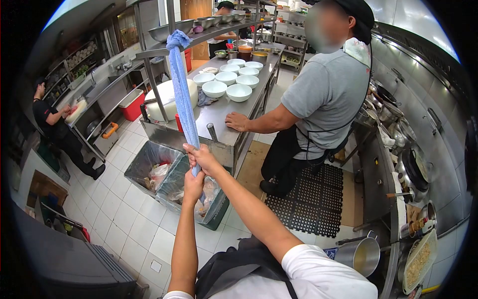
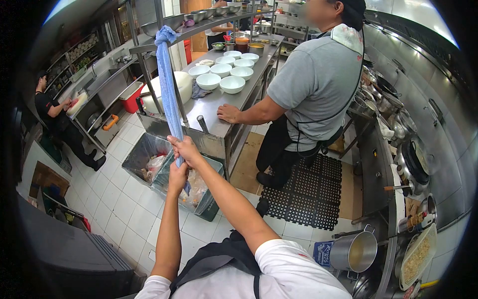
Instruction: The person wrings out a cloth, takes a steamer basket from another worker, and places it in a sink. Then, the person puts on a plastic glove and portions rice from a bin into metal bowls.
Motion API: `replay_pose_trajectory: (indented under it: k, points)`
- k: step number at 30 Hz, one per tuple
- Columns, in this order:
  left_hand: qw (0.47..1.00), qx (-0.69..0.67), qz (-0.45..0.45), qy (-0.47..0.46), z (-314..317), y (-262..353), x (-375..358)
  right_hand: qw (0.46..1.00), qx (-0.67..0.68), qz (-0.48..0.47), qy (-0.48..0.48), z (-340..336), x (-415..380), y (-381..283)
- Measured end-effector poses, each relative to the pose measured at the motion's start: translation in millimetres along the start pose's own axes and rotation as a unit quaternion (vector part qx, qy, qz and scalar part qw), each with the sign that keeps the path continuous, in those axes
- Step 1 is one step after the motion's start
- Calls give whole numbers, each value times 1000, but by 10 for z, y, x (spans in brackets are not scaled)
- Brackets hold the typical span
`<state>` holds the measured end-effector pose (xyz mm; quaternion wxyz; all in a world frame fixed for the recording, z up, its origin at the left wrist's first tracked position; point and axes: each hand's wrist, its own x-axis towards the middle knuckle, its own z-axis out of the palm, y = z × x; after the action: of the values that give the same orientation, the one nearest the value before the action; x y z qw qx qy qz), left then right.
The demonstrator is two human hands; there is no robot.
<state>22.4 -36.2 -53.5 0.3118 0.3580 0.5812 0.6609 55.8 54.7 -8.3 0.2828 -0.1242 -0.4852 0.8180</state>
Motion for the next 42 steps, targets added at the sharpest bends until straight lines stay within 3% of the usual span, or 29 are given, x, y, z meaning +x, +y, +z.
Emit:
replay_pose_trajectory:
  k: [42]
  points:
    - [1000,-8,-19,-1,-54,-60,33,998,-60,-9,15,-25,53,94]
